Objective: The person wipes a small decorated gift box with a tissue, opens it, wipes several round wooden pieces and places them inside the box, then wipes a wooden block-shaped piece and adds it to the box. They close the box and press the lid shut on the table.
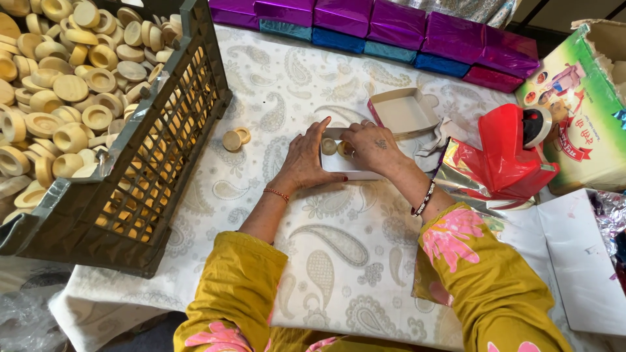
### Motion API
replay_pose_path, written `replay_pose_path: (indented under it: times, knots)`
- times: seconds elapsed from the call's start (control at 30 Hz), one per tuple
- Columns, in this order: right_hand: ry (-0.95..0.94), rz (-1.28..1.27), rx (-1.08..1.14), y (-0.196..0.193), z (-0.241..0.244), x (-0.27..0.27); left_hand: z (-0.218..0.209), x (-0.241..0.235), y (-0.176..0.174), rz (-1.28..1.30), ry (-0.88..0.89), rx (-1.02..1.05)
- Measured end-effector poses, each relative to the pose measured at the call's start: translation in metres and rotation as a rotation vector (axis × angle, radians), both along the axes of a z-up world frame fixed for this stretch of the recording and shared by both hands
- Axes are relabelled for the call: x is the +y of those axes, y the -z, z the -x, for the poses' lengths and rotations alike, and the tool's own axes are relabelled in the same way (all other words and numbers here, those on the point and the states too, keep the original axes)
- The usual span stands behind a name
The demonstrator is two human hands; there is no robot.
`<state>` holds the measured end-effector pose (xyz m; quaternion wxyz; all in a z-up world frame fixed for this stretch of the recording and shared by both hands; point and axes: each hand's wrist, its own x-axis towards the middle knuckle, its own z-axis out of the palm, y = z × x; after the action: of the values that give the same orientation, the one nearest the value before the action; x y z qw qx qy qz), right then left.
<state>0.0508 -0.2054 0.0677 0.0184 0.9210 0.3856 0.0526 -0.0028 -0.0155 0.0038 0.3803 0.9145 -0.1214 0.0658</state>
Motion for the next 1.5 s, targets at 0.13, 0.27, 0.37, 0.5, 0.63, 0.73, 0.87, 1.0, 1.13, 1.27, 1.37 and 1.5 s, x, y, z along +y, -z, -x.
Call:
replay_pose_path:
  times: [0.13, 0.27, 0.37, 0.5, 0.63, 0.73, 0.87, 1.0, 1.13, 1.27, 1.37, 1.5]
  knots:
    - [-0.05, -0.067, -0.021, 0.01, -0.003, 0.006, 0.0, -0.001, 0.0, -0.009, -0.006, -0.003]
    - [-0.059, -0.072, 0.009, 0.011, -0.001, 0.008, -0.001, 0.001, 0.002, -0.006, -0.001, -0.006]
    - [-0.081, -0.11, 0.015, 0.018, -0.004, 0.006, 0.0, 0.002, 0.005, -0.003, 0.009, -0.007]
    - [-0.144, -0.159, -0.046, 0.035, -0.015, -0.002, -0.003, 0.002, 0.014, 0.004, 0.02, -0.103]
    - [-0.167, -0.188, -0.077, 0.035, -0.014, -0.002, -0.004, 0.0, 0.01, 0.01, 0.005, -0.132]
    - [-0.168, -0.191, -0.06, 0.028, -0.01, -0.003, -0.005, -0.002, 0.011, 0.006, 0.003, -0.141]
    - [-0.179, -0.2, -0.006, 0.029, -0.013, -0.002, -0.002, 0.0, 0.007, 0.005, -0.021, -0.138]
    - [-0.173, -0.259, 0.022, 0.022, -0.019, -0.015, -0.004, -0.001, 0.006, 0.0, -0.023, -0.127]
    - [-0.07, -0.233, 0.04, 0.011, -0.021, -0.025, -0.004, 0.0, 0.012, -0.011, -0.019, -0.142]
    - [-0.032, -0.143, 0.075, -0.001, -0.013, -0.018, -0.004, 0.0, 0.008, -0.01, -0.024, -0.144]
    - [-0.014, -0.108, 0.109, 0.002, -0.012, -0.014, -0.003, 0.0, 0.003, -0.008, -0.02, -0.1]
    - [-0.007, -0.135, 0.097, 0.003, -0.014, -0.022, -0.003, 0.0, 0.004, -0.027, -0.013, -0.061]
